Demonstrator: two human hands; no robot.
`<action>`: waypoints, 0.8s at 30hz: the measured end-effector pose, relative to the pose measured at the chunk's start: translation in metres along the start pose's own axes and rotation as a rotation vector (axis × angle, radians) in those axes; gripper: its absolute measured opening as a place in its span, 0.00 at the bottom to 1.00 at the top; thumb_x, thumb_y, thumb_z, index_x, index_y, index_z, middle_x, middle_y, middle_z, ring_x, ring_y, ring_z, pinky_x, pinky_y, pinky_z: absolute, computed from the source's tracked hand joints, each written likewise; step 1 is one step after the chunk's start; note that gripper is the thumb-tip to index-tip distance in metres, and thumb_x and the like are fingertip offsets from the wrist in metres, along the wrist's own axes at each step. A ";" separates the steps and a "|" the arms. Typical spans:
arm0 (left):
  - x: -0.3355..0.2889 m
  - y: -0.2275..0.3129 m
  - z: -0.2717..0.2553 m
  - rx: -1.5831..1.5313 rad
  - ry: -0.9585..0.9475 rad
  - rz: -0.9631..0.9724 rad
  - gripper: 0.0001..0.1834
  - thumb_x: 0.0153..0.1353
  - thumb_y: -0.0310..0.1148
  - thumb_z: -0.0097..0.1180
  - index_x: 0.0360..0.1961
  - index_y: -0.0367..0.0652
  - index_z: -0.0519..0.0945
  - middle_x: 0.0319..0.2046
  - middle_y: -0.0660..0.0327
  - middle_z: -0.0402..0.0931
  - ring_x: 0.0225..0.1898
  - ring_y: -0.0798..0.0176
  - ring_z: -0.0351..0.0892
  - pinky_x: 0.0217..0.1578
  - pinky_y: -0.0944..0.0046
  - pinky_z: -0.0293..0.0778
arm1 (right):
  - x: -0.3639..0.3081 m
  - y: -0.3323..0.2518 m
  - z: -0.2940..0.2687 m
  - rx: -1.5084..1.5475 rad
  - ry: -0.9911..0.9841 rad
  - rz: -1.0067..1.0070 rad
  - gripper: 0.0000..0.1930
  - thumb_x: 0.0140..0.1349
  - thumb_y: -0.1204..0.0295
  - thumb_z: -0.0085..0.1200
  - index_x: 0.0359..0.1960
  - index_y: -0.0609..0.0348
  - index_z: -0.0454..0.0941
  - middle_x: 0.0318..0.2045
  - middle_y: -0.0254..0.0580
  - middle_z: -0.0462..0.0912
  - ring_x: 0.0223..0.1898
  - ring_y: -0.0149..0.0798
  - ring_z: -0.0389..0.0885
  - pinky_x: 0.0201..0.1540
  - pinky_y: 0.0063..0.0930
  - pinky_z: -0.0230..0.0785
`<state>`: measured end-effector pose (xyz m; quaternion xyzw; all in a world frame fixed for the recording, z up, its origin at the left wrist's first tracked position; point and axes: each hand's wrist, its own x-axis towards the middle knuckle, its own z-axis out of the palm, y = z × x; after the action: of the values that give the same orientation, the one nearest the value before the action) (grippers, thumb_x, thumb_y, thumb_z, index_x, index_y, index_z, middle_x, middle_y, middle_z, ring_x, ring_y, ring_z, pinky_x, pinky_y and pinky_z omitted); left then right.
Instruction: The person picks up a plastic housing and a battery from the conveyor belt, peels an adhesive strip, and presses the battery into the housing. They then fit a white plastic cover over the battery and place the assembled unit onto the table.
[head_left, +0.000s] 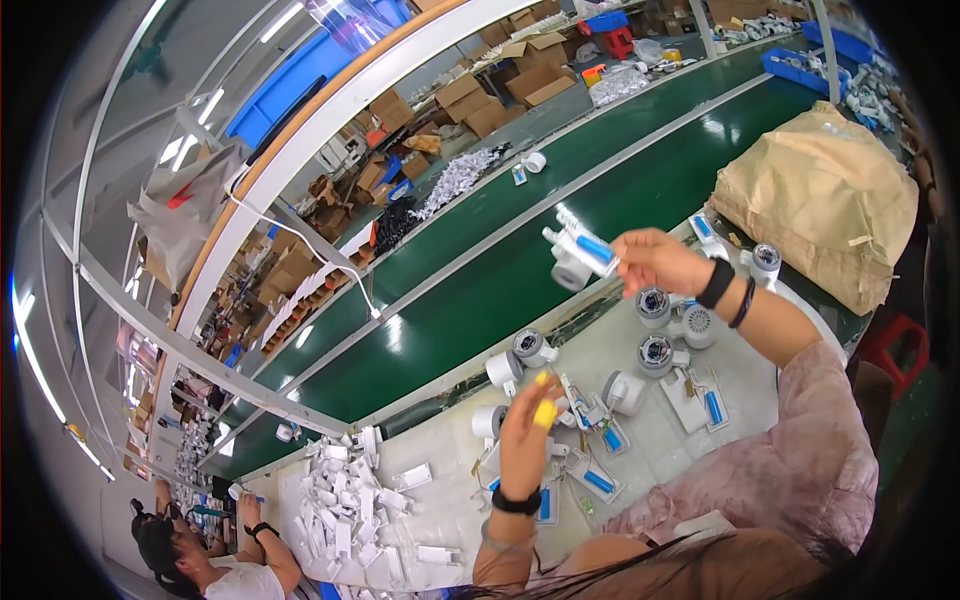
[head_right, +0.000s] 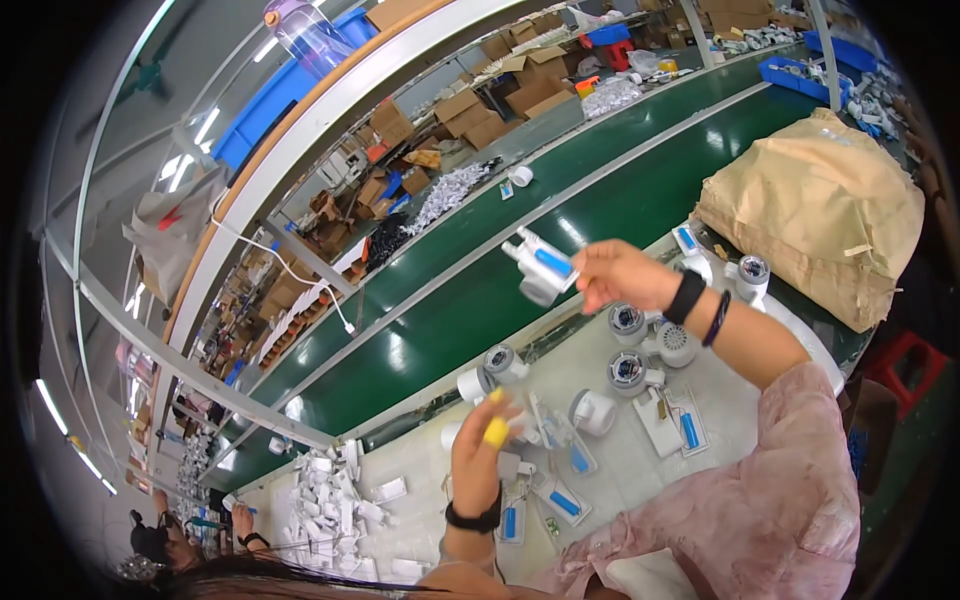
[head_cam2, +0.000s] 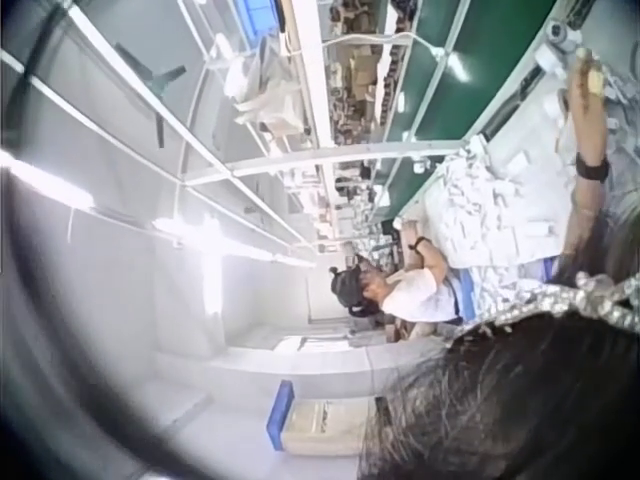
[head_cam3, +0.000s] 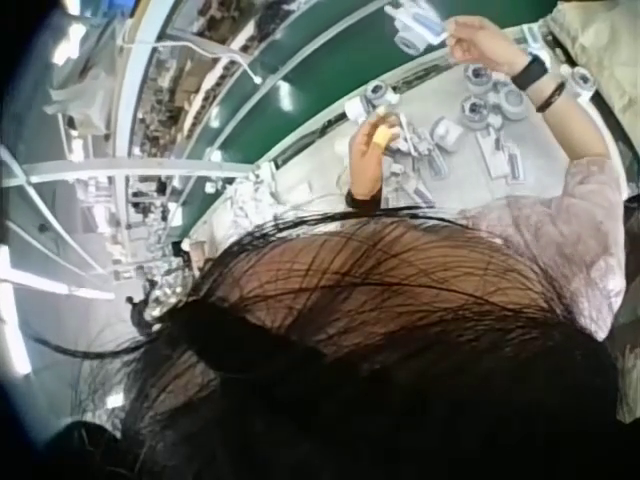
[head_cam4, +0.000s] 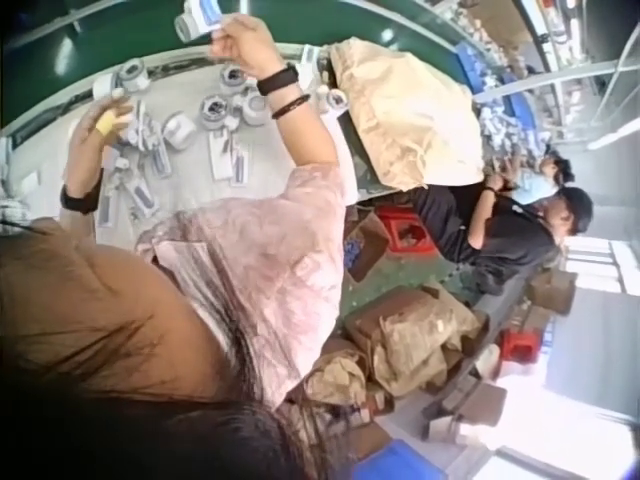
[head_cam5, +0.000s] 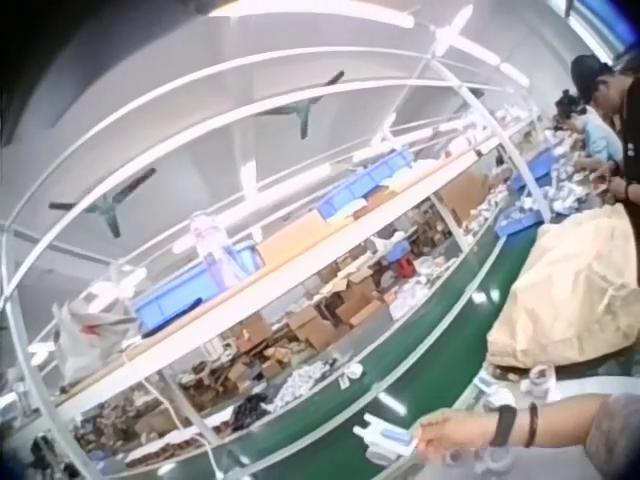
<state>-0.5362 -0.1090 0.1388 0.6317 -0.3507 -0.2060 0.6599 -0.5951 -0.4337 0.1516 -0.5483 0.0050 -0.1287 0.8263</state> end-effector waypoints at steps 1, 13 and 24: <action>0.012 -0.002 0.007 -0.121 -0.005 -0.054 0.21 0.67 0.30 0.46 0.60 0.36 0.67 0.56 0.50 0.70 0.56 0.56 0.72 0.52 0.60 0.71 | -0.012 0.007 0.013 0.031 -0.022 0.003 0.10 0.68 0.65 0.48 0.39 0.59 0.74 0.26 0.32 0.80 0.24 0.30 0.81 0.32 0.25 0.78; 0.061 -0.009 0.052 -0.555 0.038 -0.209 0.17 0.67 0.33 0.45 0.54 0.37 0.70 0.42 0.54 0.77 0.37 0.58 0.81 0.38 0.64 0.77 | -0.087 0.046 0.089 -0.388 -0.205 -0.007 0.08 0.67 0.72 0.49 0.39 0.65 0.74 0.30 0.35 0.80 0.30 0.25 0.79 0.35 0.20 0.73; 0.061 -0.003 0.045 -0.303 -0.261 -0.284 0.30 0.59 0.21 0.53 0.63 0.39 0.59 0.52 0.54 0.70 0.34 0.61 0.81 0.30 0.68 0.77 | -0.084 0.046 0.074 -0.885 0.236 -0.574 0.18 0.54 0.75 0.57 0.48 0.61 0.73 0.48 0.48 0.76 0.50 0.46 0.74 0.51 0.35 0.67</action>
<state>-0.5273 -0.1840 0.1464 0.5364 -0.3059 -0.4270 0.6606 -0.6557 -0.3316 0.1283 -0.8050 0.0015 -0.3959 0.4419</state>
